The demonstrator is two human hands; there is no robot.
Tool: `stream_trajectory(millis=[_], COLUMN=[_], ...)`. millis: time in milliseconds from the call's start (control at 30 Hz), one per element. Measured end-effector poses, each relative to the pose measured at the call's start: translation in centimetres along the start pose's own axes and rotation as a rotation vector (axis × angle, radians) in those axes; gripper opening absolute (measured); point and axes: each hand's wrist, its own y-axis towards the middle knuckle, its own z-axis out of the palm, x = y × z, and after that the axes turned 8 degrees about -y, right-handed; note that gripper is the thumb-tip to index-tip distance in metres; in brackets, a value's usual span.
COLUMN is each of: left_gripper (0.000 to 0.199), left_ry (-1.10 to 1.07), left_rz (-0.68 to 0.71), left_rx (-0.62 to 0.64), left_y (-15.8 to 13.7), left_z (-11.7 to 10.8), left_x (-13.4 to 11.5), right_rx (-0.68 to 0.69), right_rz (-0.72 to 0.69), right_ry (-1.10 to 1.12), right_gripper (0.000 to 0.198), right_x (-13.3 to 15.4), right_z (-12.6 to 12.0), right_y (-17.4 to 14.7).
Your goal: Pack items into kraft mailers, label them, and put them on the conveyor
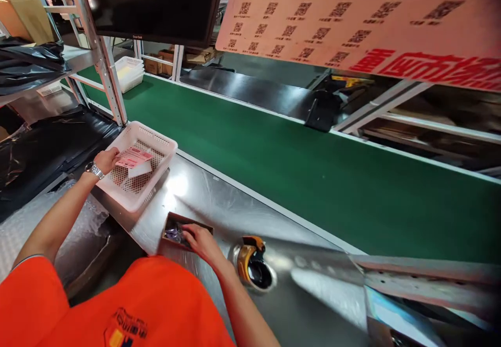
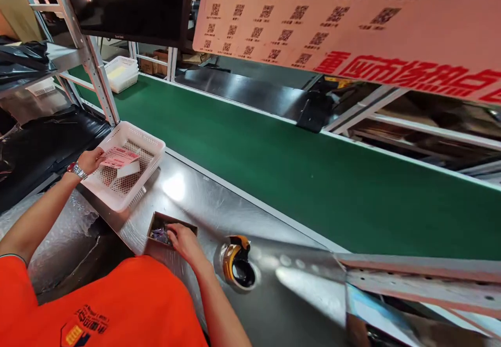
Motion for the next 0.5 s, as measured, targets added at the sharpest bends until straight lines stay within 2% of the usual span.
stream_trajectory(millis=[133,200,300,367,433,500], left_gripper=[0.034,0.037,0.037,0.036,0.035,0.033], left_ry=[0.010,-0.007,-0.095,-0.143,-0.077,0.079], left_rz=[0.147,0.223,0.409,0.578,0.704,0.747], left_rx=[-0.040,-0.025,0.047,0.180,0.349,0.465], left_y=[-3.6,-5.4,-8.7,-11.0,-12.9,-14.0], left_z=[-0.9,-0.8,1.0,3.3,6.1,8.9], left_x=[-1.9,-3.4,-6.6,-9.3,-12.3,-15.2], right_rx=[-0.479,-0.583,-0.511,-0.426,-0.393,-0.392], right_rz=[0.109,0.212,0.368,0.436,0.471,0.488], right_ry=[0.057,0.114,0.326,0.517,0.682,0.801], right_gripper=[0.054,0.065,0.083,0.091,0.094,0.092], right_x=[-2.4,-3.8,-5.2,-5.6,-5.6,-5.4], right_z=[-0.7,-0.6,0.1,0.6,0.8,0.7], right_y=[-3.0,-3.8,-4.1,-4.1,-4.1,-4.3])
